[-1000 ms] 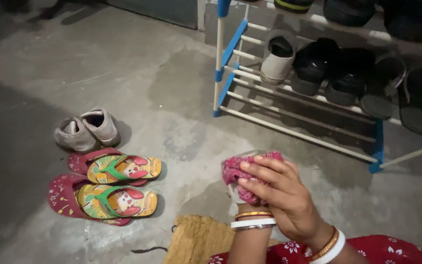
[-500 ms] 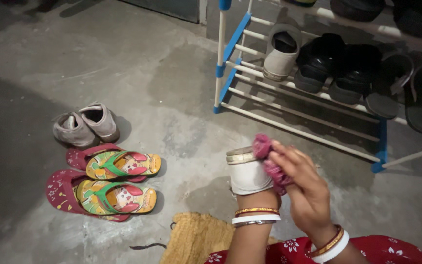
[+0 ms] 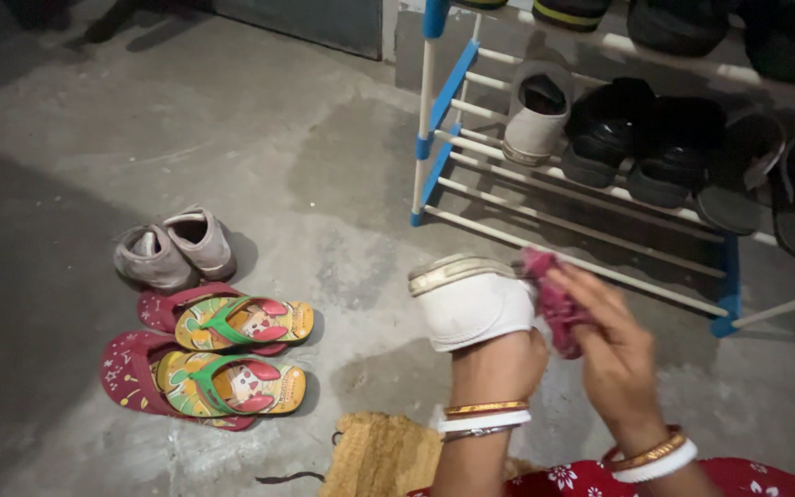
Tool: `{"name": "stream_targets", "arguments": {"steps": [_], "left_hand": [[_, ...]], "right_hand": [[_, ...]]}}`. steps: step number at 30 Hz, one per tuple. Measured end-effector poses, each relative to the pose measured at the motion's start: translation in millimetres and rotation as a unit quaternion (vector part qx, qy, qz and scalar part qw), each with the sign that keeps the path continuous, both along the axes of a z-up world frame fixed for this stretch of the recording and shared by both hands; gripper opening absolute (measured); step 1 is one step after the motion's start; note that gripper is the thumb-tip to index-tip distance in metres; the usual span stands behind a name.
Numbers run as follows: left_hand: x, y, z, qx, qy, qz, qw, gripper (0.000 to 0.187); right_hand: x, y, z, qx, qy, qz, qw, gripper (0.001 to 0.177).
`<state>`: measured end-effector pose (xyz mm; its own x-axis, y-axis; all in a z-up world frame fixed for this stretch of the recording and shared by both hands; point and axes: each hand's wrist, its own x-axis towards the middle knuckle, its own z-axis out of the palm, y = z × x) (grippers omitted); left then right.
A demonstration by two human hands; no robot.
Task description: The person wipes a white sneaker with a pink cloth, cleaning the sole, sides, and upper surface. They place the cleaned shoe on a shoe rack and repeat the process with the second sneaker.
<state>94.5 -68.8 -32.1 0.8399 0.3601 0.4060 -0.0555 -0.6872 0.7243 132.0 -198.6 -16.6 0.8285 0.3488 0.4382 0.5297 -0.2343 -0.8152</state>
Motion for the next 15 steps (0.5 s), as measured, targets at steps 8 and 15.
{"name": "stream_targets", "arguments": {"steps": [8,15], "left_hand": [[-5,7,-15,0.017,-0.117,-0.085,0.989,0.052],[-18,20,4,-0.062,0.004,-0.04,0.997,0.041]], "right_hand": [[-23,23,25,-0.102,-0.182,0.122,0.97,0.055],[-13,20,9,-0.076,-0.087,0.003,0.993,0.053]]}}
